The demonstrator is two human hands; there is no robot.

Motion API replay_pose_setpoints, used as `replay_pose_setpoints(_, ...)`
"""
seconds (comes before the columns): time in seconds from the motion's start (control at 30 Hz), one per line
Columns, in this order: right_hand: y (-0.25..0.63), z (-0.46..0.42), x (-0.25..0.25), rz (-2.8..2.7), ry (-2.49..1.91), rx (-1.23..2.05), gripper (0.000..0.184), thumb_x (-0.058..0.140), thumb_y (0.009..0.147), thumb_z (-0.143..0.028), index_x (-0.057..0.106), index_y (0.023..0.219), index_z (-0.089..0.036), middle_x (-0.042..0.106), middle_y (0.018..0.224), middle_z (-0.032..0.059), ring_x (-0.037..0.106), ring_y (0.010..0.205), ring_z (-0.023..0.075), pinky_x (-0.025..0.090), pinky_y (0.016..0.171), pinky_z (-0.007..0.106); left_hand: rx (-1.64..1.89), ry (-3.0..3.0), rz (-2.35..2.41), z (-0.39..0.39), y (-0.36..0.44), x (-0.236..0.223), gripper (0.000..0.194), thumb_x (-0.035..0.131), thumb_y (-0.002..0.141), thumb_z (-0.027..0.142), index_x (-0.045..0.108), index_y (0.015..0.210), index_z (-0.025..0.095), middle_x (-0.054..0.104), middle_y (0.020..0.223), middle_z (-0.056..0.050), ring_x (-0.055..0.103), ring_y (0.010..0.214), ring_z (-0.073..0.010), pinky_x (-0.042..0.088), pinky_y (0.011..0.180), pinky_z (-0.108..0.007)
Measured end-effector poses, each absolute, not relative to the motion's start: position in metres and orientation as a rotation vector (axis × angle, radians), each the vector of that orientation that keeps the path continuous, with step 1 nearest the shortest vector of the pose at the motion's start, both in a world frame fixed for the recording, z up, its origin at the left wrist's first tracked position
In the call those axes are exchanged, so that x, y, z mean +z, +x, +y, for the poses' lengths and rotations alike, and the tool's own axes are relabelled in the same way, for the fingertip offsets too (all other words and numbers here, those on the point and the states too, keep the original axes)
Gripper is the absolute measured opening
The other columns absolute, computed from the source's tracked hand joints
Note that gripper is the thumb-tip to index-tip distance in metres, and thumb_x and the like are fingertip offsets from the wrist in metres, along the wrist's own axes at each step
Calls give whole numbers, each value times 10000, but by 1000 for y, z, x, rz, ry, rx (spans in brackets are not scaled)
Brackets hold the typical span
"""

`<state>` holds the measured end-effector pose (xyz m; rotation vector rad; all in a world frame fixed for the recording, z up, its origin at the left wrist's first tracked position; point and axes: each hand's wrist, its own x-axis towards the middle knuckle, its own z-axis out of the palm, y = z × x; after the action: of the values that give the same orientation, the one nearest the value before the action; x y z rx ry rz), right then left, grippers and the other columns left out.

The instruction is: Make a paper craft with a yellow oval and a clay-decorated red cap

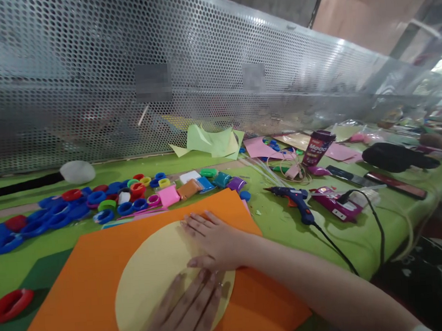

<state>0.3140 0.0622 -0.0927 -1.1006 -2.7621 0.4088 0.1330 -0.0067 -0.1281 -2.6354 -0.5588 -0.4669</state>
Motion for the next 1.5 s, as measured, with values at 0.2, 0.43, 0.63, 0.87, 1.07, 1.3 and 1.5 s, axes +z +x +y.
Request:
replay_pose_setpoints(0.2, 313, 64, -95, -2772, -1136, 419, 755, 267, 876, -568, 133, 1395, -36, 108, 1452, 155, 57, 1334, 245, 12, 1089, 414, -337, -2756, -766, -3, 98, -106, 649, 376, 841, 447, 132, 1398, 221, 385, 1380, -10, 333, 1271, -220, -20, 1088, -373)
replay_pose_setpoints(0.43, 317, 66, -88, -2769, -1210, 391, 818, 166, 864, -615, 87, 1389, 6, 55, 1453, 160, 25, 1335, 254, 45, 1091, 436, -161, -2706, -1183, 21, 74, -111, 887, 401, 739, 666, -18, 1394, 239, 256, 1433, -78, 345, 1255, -320, 232, 1001, -459)
replay_pose_setpoints(0.63, 318, 66, -94, -2781, -1245, 398, 852, 143, 840, -655, 109, 1388, -3, 66, 1451, 152, 43, 1334, 265, 37, 1081, 487, -152, -2663, -1333, 20, 77, -116, 895, 401, 723, 689, 10, 1387, 234, 248, 1437, -75, 260, 1292, -343, 185, 1023, -517)
replay_pose_setpoints(0.87, 318, 66, -94, -2800, -1262, 391, 848, 149, 839, -656, 95, 1393, -17, 43, 1455, 139, 11, 1335, 262, 36, 1081, 495, -123, -2718, -1409, 25, 78, -107, 710, 371, 830, 556, 58, 1384, 240, 234, 1441, -59, 277, 1293, -301, 268, 1022, -482)
replay_pose_setpoints(1.07, 318, 65, -93, -2806, -1233, 395, 805, 150, 861, -618, 87, 1394, -18, 41, 1455, 140, 21, 1334, 269, 31, 1071, 511, -164, -2711, -1503, 31, 84, -105, 667, 363, 836, 553, 170, 1384, 225, 250, 1439, -69, 259, 1301, -298, 272, 1030, -480)
replay_pose_setpoints(1.3, 317, 64, -90, -2788, -1216, 402, 793, 166, 867, -604, 81, 1394, -17, 19, 1453, 141, 4, 1333, 275, 12, 1061, 531, -159, -2715, -1431, 32, 86, -106, 688, 380, 822, 567, 167, 1384, 232, 277, 1427, -74, 296, 1284, -301, 282, 1019, -480)
replay_pose_setpoints(1.5, 318, 62, -86, -2825, -1129, 449, 809, 227, 859, -610, 104, 1392, -14, 56, 1452, 149, 18, 1336, 228, 34, 1098, 419, -200, -2708, -1333, 32, 85, -116, 757, 394, 812, 574, 59, 1395, 227, 277, 1429, -78, 302, 1281, -304, 279, 1016, -469)
